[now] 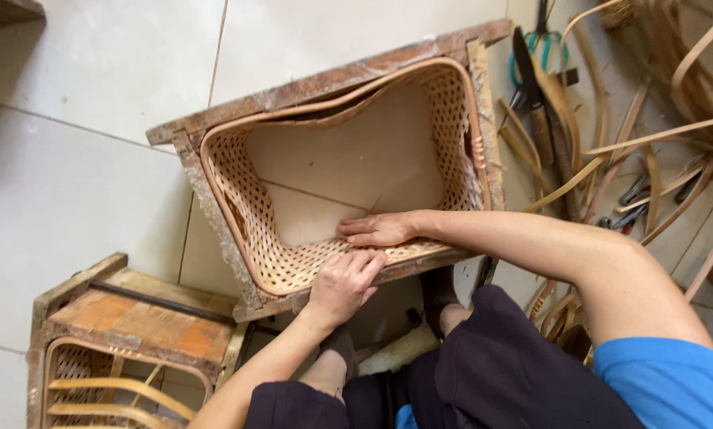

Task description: The person sits on the floor and fits a woven bamboo panel inside a rectangular basket frame, pressing and tucking its edges along the rim. They then place thin bamboo strips across the basket opening, weaving and positioning them one by one and tapping them tight with a wooden mallet.

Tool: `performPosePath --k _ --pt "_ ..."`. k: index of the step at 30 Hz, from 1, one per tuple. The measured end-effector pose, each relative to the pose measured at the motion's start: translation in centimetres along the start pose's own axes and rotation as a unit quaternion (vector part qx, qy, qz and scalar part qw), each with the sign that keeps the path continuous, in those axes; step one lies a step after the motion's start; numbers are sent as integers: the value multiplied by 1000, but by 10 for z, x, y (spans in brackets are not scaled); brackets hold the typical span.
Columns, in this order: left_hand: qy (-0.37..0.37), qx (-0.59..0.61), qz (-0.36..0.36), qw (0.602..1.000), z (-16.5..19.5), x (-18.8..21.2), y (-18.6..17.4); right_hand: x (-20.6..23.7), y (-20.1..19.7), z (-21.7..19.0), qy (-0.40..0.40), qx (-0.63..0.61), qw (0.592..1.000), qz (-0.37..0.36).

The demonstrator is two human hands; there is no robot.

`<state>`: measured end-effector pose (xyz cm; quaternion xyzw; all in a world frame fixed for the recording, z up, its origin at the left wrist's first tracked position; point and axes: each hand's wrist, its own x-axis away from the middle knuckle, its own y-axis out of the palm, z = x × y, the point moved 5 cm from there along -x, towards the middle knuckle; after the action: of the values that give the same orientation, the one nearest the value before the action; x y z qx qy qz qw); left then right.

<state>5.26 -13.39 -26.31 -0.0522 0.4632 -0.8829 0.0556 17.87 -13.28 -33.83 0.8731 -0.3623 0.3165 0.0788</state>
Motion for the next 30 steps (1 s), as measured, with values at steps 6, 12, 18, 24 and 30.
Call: performPosePath --k 6,12,18,24,30 --pt "1 1 -16 1000 0 1 3 41 -73 -25 -85 -61 928 358" --pt "1 1 6 1000 1 0 -1 26 -15 -11 76 -10 993 -88" --pt "-9 12 -9 1000 -1 0 -2 16 -37 0 90 -85 985 124" --pt "-10 9 -3 1000 -1 -2 -2 28 -27 -4 90 17 995 38" --pt "-25 1 -23 999 1 -3 -1 44 -35 5 192 55 975 97"
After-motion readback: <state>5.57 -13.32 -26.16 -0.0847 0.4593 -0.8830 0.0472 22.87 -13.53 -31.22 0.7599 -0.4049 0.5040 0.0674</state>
